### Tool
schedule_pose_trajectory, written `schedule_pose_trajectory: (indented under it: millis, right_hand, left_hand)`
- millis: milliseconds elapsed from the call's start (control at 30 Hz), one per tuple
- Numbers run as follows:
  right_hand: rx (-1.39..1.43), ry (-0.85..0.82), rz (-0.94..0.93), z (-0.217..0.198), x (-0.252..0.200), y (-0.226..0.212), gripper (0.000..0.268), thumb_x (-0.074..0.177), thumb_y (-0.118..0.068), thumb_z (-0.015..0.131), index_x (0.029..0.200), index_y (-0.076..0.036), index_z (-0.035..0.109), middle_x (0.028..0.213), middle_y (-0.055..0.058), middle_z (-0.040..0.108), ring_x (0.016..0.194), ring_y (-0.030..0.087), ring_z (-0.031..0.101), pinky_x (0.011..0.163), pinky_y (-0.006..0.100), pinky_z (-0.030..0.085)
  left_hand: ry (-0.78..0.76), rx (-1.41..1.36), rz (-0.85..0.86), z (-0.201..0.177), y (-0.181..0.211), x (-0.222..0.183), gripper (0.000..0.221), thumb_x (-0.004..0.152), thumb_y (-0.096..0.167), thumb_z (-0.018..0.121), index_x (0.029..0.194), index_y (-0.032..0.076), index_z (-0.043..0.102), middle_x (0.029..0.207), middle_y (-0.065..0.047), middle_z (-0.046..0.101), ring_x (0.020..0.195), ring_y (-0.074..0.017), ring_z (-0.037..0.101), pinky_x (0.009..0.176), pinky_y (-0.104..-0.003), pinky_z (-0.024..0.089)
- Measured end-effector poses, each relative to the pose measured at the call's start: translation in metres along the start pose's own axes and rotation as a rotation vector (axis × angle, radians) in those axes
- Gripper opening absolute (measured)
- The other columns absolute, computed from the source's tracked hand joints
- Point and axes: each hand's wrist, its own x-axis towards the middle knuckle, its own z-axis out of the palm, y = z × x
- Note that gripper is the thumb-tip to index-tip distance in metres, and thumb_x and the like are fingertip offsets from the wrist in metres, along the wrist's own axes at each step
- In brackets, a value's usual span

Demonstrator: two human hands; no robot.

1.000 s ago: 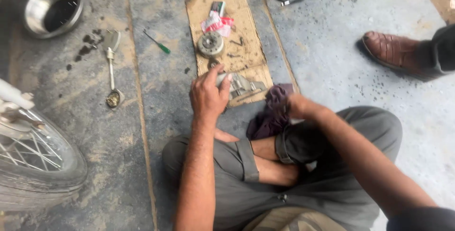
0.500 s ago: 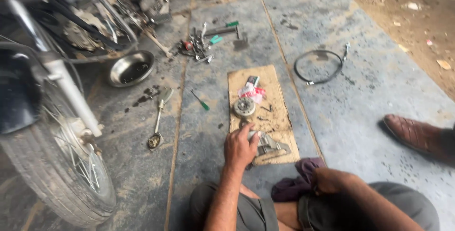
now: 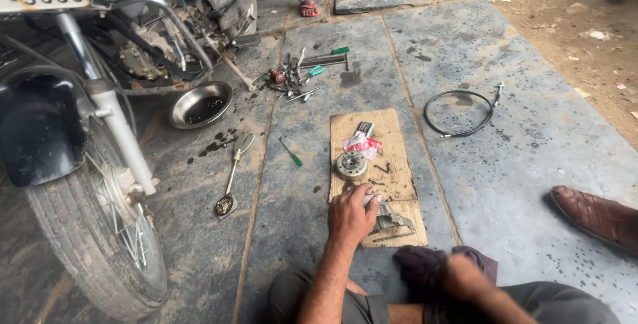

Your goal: Cleaning and filing the inside of a motorcycle engine casing or cover.

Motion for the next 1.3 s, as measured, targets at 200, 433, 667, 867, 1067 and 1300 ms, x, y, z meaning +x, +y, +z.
schedule_pose_trajectory:
  millis: [200,433,667,867,1067,1300]
  right_hand:
    - [-0.114,-0.279,-0.499,-0.006,-0.021,-0.009,0.021,0.088,-0.029,0.076,0.096,-0.009,0.079,0.092,0.015,0.076,0.095,0.031,0.072,0.086,0.043,0.057]
    - [-0.202,-0.455,-0.492,-0.097,-0.04,-0.063,0.017,0.09,-0.024,0.073,0.097,-0.009,0.077,0.089,0.013,0.073,0.088,0.028,0.072,0.077,0.044,0.056]
    - [0.113,-0.332,-0.423,-0.117,0.009,-0.049,0.021,0.093,-0.018,0.064,0.087,-0.005,0.079,0.077,0.01,0.077,0.073,0.022,0.072,0.072,0.038,0.057]
    - [0.344,0.09,-0.594,-0.084,0.039,-0.037,0.019,0.085,-0.017,0.068,0.098,-0.011,0.081,0.084,0.009,0.08,0.071,0.021,0.076,0.067,0.038,0.061]
    - [0.233,-0.064,-0.316,-0.122,0.05,-0.055,0.017,0.09,-0.019,0.067,0.103,-0.018,0.077,0.081,0.009,0.077,0.071,0.024,0.073,0.065,0.04,0.059]
    - [0.132,-0.481,0.037,-0.067,0.021,-0.025,0.016,0.095,-0.02,0.065,0.107,-0.025,0.074,0.078,0.008,0.075,0.071,0.028,0.071,0.063,0.042,0.057]
  left_hand:
    - [0.009,0.028,-0.027,0.0,-0.003,-0.006,0.037,0.095,0.031,0.069,0.12,0.005,0.071,0.107,-0.017,0.077,0.1,-0.035,0.073,0.09,-0.051,0.052]
    - [0.001,-0.002,-0.03,-0.006,-0.001,-0.002,0.037,0.096,0.03,0.069,0.121,0.004,0.07,0.109,-0.018,0.077,0.099,-0.035,0.073,0.09,-0.051,0.054]
    - [-0.1,-0.018,-0.074,-0.011,0.012,0.006,0.039,0.092,0.03,0.07,0.12,0.003,0.07,0.103,-0.019,0.077,0.094,-0.0369,0.074,0.088,-0.049,0.055]
    - [-0.112,-0.024,-0.096,-0.012,0.017,0.011,0.039,0.092,0.031,0.072,0.12,0.003,0.07,0.105,-0.02,0.076,0.096,-0.0371,0.074,0.086,-0.049,0.056]
    - [-0.051,-0.014,-0.03,-0.001,0.004,0.012,0.038,0.091,0.029,0.072,0.117,0.002,0.072,0.102,-0.02,0.078,0.093,-0.0371,0.075,0.084,-0.05,0.056]
    - [-0.043,0.0,-0.044,0.01,0.003,0.002,0.04,0.095,0.038,0.072,0.119,0.006,0.072,0.094,-0.019,0.077,0.083,-0.036,0.075,0.072,-0.047,0.059]
